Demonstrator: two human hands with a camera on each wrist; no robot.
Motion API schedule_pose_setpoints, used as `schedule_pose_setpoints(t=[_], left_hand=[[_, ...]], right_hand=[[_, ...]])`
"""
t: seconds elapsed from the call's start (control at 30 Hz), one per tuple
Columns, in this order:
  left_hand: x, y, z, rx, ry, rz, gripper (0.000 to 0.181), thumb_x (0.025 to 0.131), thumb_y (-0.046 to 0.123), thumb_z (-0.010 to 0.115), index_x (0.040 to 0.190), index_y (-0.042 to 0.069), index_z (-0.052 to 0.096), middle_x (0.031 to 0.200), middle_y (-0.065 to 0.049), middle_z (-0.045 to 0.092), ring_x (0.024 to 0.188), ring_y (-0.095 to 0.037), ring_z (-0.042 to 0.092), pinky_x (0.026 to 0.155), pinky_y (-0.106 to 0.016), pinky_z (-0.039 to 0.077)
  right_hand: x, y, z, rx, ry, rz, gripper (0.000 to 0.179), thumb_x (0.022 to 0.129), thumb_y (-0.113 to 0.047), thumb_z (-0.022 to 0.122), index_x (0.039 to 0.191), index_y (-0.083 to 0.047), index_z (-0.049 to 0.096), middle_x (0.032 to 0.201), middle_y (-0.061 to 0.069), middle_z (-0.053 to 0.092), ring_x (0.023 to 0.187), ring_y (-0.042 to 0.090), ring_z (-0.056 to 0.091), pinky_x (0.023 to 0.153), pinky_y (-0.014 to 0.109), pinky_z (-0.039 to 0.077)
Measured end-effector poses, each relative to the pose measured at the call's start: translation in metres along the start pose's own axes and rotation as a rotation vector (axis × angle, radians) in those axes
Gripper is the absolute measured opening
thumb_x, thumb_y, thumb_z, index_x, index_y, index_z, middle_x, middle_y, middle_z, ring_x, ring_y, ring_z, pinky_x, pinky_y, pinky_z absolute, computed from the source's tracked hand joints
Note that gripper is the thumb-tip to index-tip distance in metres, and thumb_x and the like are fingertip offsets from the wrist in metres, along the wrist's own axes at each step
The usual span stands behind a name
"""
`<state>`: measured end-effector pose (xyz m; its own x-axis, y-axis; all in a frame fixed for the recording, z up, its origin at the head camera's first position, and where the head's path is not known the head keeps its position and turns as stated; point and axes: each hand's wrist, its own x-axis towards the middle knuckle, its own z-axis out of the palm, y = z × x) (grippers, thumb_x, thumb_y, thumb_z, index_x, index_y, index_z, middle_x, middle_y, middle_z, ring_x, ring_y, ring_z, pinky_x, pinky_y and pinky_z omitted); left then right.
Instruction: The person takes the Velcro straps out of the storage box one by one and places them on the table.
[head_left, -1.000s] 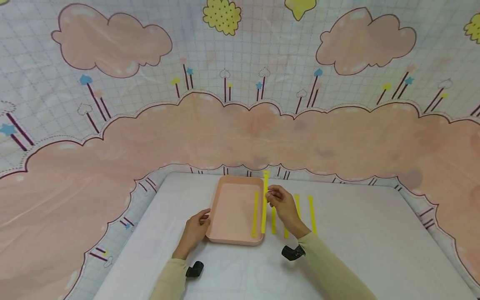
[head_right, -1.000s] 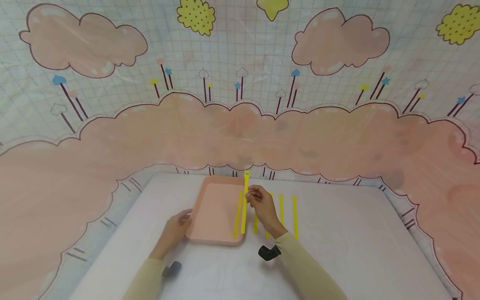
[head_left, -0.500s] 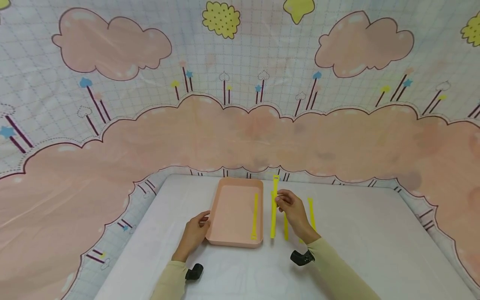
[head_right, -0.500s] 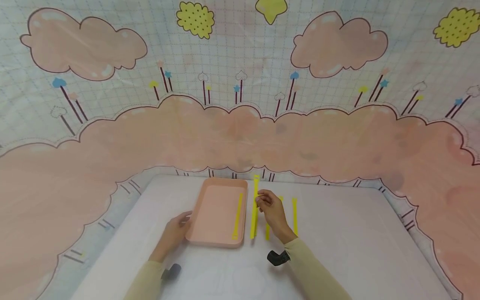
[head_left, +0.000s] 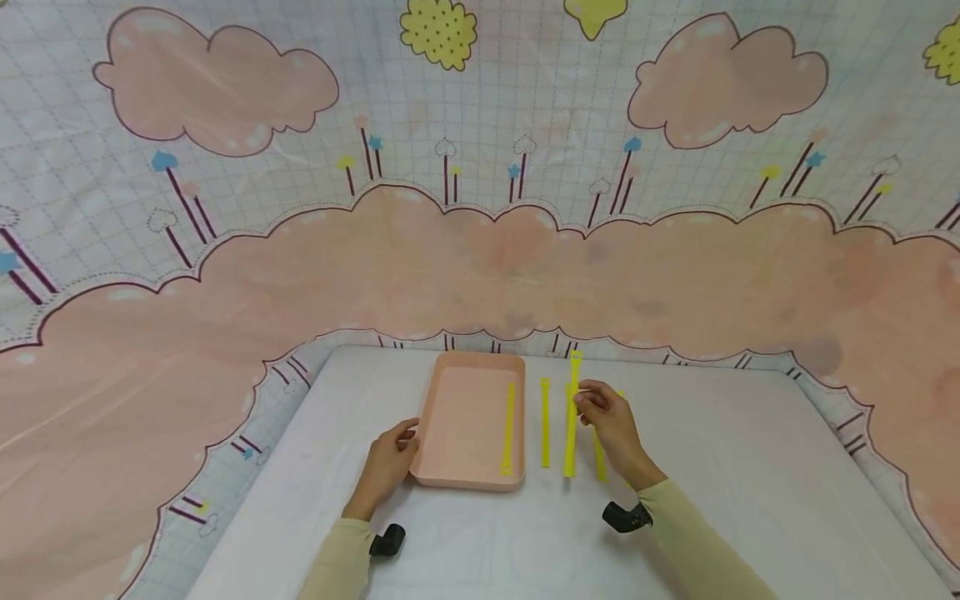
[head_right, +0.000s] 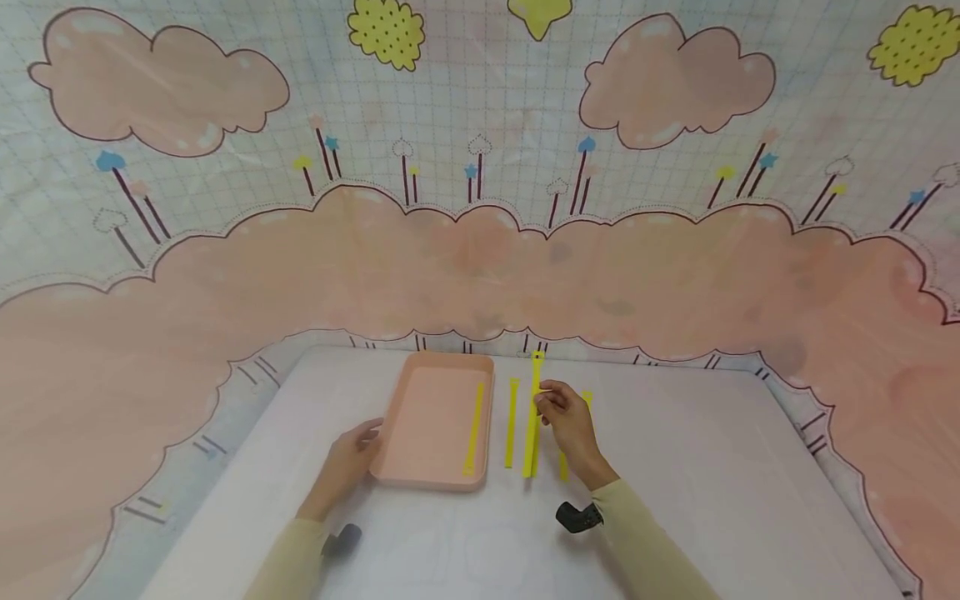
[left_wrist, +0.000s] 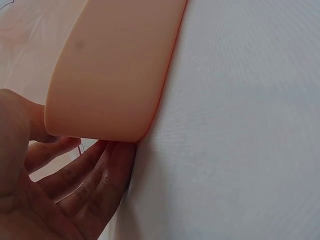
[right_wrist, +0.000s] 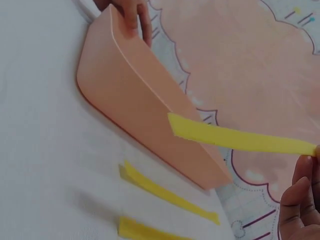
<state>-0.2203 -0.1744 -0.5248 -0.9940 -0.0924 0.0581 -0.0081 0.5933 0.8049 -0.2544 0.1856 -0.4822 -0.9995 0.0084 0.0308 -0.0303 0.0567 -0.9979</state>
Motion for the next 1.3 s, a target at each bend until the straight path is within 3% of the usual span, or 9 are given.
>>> schedule_pose_setpoints(t=[0.63, 0.9, 1.3], left_hand=[[-0.001, 0.001, 0.0, -0.002, 0.009, 0.008, 0.039, 0.093, 0.008, 0.058, 0.132, 0.005, 0.061, 0.114, -0.022, 0.069, 0.102, -0.033, 0.069, 0.084, -0.044, 0.055], [0.0, 0.001, 0.0, -0.002, 0.003, 0.001, 0.04, 0.094, 0.009, 0.058, 0.133, 0.005, 0.06, 0.115, -0.022, 0.069, 0.103, -0.033, 0.068, 0.084, -0.043, 0.056], [0.0, 0.001, 0.0, -0.008, -0.001, 0.004, 0.04, 0.094, 0.009, 0.059, 0.133, 0.005, 0.06, 0.115, -0.022, 0.069, 0.102, -0.032, 0.069, 0.084, -0.043, 0.055]], right_hand=[[-0.007, 0.008, -0.053, -0.074, 0.045, 0.109, 0.034, 0.1, -0.015, 0.056, 0.13, -0.001, 0.05, 0.087, -0.012, 0.061, 0.082, 0.007, 0.057, 0.077, 0.023, 0.052], [-0.008, 0.007, -0.072, -0.132, 0.054, 0.148, 0.038, 0.101, -0.018, 0.055, 0.134, -0.001, 0.048, 0.095, -0.01, 0.063, 0.087, 0.004, 0.057, 0.078, 0.018, 0.051], [-0.01, 0.017, -0.096, -0.146, 0.063, 0.15, 0.042, 0.1, -0.021, 0.057, 0.134, 0.001, 0.047, 0.088, -0.017, 0.062, 0.084, 0.001, 0.058, 0.075, 0.017, 0.051]])
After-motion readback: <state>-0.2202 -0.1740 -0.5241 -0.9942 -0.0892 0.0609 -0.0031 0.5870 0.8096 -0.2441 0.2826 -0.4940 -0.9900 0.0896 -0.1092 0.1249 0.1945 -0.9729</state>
